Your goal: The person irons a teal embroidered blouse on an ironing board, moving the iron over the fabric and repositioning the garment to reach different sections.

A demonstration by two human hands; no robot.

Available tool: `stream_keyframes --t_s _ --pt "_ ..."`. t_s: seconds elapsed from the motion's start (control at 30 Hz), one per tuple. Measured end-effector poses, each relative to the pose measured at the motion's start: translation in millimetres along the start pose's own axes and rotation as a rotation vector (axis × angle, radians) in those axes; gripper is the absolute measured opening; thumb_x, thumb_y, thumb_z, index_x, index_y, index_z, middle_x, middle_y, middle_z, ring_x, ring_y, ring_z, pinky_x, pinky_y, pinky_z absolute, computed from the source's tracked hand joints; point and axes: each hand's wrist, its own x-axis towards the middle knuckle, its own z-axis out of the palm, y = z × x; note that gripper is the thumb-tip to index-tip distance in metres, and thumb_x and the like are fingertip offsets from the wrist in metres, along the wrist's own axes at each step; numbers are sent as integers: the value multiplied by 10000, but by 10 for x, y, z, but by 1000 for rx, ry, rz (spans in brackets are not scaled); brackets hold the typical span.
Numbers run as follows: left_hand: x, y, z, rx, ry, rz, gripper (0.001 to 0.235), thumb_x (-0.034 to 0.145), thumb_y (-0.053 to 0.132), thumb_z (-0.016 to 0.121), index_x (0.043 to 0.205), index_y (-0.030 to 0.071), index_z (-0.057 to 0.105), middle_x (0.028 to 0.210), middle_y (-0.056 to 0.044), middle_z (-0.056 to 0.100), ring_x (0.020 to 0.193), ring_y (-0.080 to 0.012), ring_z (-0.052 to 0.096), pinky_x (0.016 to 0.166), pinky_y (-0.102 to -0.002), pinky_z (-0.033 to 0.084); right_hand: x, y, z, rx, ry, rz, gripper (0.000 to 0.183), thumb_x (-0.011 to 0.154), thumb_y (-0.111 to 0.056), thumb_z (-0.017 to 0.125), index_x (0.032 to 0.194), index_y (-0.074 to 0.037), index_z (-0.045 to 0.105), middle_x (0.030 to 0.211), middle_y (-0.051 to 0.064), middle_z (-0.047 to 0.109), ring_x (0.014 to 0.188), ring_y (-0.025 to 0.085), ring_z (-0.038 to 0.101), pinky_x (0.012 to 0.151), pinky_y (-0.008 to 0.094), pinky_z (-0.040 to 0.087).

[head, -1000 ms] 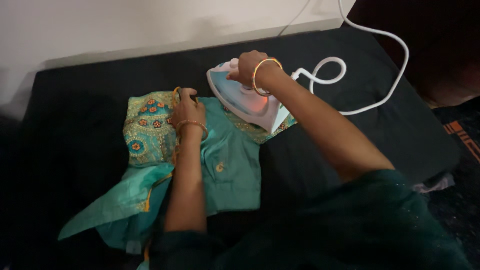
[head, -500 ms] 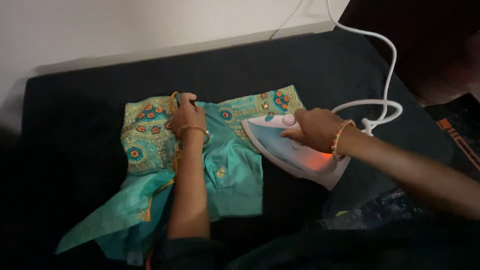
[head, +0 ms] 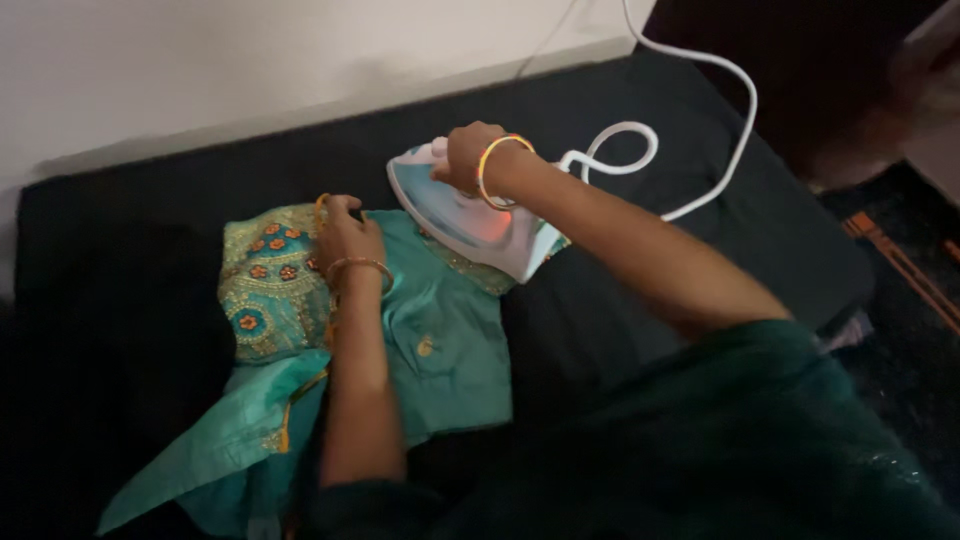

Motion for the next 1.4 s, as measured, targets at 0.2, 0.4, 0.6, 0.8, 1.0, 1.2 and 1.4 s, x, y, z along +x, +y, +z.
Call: stream_keyframes --t_s 0.2,0.4,0.6,0.8,1.0,1.2,1.4 --pt "-5 -8 45 38 35 29 231 951 190 678 1178 196 637 944 -144 744 866 -355 728 734 -497 553 -1027 483 158 20 -3 55 577 923 -541 634 1115 -2 701 1107 271 708 1051 437 683 910 490 552" --pt "-10 -72 105 4 124 103 245 886 159 700 1122 192 643 954 -117 741 846 -357 722 716 -494 551 -955 946 73 -26 66 246 594 955 -566 622 1124 -4 715 1073 249 738 999 414 725 873 491 581" --pt "5 -51 85 14 26 39 268 917 158 672 1175 195 608 923 -104 760 855 -320 740 735 -481 559 -865 1243 65 30 42 282 524 945 -540 630 1106 -55 745 981 214 748 910 375 749 835 479 592" --pt "-46 47 -15 19 -22 -33 247 923 162 664 1163 193 613 924 -100 758 841 -315 742 731 -481 567 -963 1678 183 36 3 383 582 985 -569 615 998 -17 796 842 197 772 765 328 749 763 432 590" --pt "-39 75 -49 42 -7 2 236 934 168 662 1166 186 621 909 -121 756 841 -333 738 733 -486 558 -1172 1802 287 50 -4 202 599 912 -611 627 1024 -30 718 765 175 741 684 324 767 670 451 619" --pt "-28 31 -20 -12 60 62 251 905 191 664 1152 174 624 979 -124 757 920 -361 721 793 -499 540 -1080 1260 65 -27 -30 -125 667 838 -665 648 1062 -38 689 806 213 737 783 380 749 736 493 598" --pt "41 -71 68 -78 67 16 215 935 201 620 1141 146 647 1075 -135 737 959 -372 705 828 -505 533 -488 206 -23 -18 22 -43 594 912 -593 645 1112 -40 727 1026 230 724 1012 409 703 864 506 568"
